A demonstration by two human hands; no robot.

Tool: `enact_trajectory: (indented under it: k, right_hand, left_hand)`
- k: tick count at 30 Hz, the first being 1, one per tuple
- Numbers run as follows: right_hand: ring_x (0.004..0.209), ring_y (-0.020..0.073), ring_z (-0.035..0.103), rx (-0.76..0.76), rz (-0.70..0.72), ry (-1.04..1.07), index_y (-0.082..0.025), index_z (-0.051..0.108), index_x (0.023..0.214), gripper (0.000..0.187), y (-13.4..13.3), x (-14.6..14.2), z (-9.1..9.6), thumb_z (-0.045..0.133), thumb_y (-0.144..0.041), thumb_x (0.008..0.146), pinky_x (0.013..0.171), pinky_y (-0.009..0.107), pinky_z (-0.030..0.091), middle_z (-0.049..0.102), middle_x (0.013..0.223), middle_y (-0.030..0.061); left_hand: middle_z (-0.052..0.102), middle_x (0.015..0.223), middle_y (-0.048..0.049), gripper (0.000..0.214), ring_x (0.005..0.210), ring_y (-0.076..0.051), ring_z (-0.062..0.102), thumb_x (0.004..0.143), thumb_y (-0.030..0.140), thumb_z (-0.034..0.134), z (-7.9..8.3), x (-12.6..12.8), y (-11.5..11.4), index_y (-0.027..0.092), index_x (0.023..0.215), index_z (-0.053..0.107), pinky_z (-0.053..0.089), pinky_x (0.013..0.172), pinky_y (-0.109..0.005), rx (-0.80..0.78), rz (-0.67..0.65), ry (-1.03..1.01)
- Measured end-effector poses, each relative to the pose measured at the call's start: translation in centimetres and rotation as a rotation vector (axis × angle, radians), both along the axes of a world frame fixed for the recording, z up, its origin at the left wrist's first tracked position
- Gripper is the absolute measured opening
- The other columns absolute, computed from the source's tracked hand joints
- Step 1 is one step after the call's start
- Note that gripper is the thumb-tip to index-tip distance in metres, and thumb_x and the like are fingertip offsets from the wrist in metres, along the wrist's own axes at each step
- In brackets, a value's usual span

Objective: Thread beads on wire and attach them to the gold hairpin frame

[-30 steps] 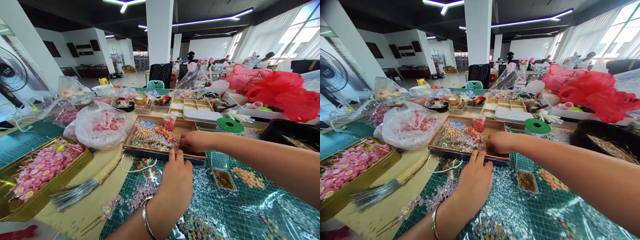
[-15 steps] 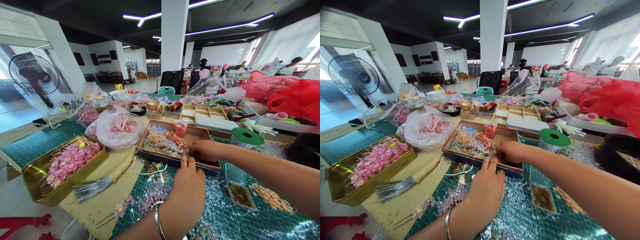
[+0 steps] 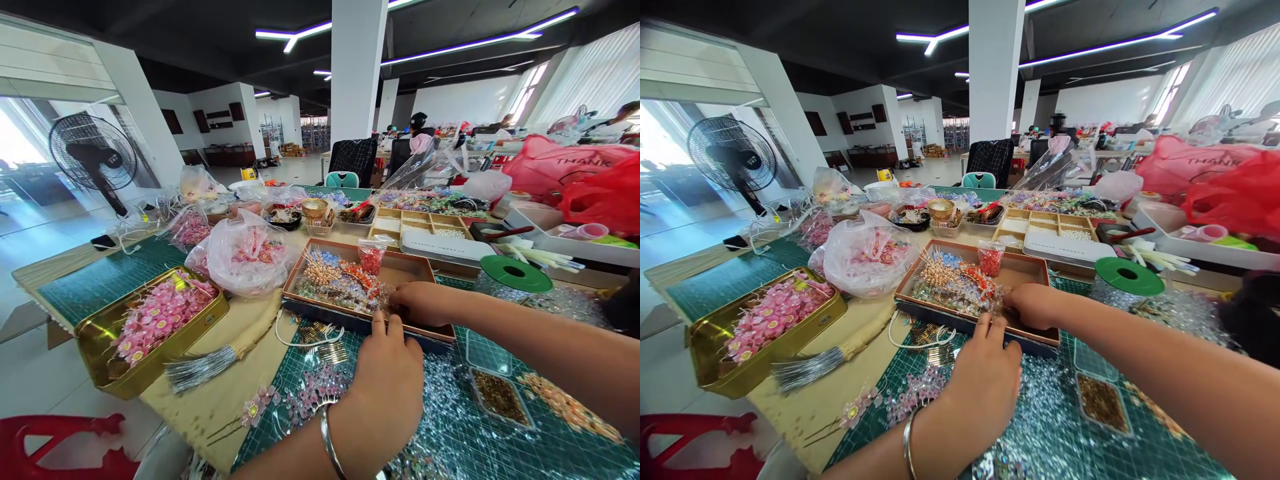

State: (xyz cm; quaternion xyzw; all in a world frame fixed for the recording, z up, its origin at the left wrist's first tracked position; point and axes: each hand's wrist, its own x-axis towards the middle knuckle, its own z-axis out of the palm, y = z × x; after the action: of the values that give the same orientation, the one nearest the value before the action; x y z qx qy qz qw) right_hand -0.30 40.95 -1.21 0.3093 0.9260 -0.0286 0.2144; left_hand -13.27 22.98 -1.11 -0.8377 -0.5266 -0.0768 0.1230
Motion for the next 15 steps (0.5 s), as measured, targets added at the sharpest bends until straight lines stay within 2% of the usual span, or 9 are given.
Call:
enact_trajectory:
  k: [8,15]
  right_hand:
    - [0.099,0.0212,0.067,0.037,-0.016,0.005,-0.017,0.065,0.119,0.029,0.0,0.1,-0.6,0.063,-0.036,0.097,0.085,0.043,0.057,0.067,0.118,0.0078]
    - [0.098,0.0210,0.068,0.080,-0.051,0.014,-0.017,0.064,0.119,0.029,-0.4,0.4,0.6,0.063,-0.035,0.098,0.084,0.042,0.058,0.067,0.117,0.0079]
  left_hand:
    - [0.065,0.133,-0.0219,0.032,0.137,-0.034,0.050,0.097,0.027,0.051,-0.1,0.0,0.1,0.008,0.111,0.073,0.039,0.116,-0.048,0.002,0.024,-0.011]
    - [0.064,0.134,-0.0235,0.029,0.137,-0.035,0.049,0.094,0.026,0.056,-0.2,0.1,0.1,0.008,0.110,0.073,0.045,0.112,-0.047,0.000,0.035,-0.049]
